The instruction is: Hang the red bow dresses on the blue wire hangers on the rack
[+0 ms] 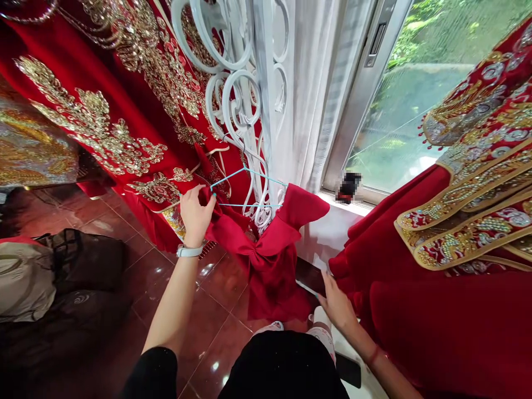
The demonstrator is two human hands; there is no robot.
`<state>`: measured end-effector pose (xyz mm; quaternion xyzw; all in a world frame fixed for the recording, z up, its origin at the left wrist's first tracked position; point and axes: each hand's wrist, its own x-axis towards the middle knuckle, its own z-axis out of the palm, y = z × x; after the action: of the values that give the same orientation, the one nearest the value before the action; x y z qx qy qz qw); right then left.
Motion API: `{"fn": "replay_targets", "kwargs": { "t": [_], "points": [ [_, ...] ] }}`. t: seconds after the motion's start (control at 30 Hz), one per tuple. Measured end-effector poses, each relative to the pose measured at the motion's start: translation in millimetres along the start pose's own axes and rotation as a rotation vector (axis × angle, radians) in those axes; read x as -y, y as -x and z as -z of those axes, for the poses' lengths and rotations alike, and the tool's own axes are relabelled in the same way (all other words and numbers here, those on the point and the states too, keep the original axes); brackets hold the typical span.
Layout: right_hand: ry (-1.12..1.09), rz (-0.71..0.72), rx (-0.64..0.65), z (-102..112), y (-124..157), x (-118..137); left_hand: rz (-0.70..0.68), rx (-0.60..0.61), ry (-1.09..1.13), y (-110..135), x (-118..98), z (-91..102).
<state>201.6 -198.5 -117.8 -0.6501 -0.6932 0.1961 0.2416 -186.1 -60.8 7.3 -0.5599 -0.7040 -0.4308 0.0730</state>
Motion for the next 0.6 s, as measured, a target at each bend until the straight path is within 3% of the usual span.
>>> {"fn": "replay_targets", "kwargs": {
  "t": [0.07,0.17,0.3,0.43,0.6],
  "points": [
    [-0.099,0.041,-0.171,11.8,-31.8,26.4,0.010,0.038,-0.057,-0.4,-0.7,-1.1],
    [-0.118,0.189,-0.465,29.9,-92.4,87.6,0.012,0.088,-0.144,5.2,-6.3,5.4],
    [0.080,0.177,-0.558,38.4,-159.2,149.8,0.026,0.165,-0.348,12.9,-20.1,16.6],
    [0.201,0.110,-0.564,38.0,-197.4,158.6,0.020,0.247,-0.522,17.1,-31.4,22.9],
    [0.288,0.089,-0.574,45.0,-216.5,152.3,-0.012,0.301,-0.609,18.5,-39.0,29.7]
  ]
}}
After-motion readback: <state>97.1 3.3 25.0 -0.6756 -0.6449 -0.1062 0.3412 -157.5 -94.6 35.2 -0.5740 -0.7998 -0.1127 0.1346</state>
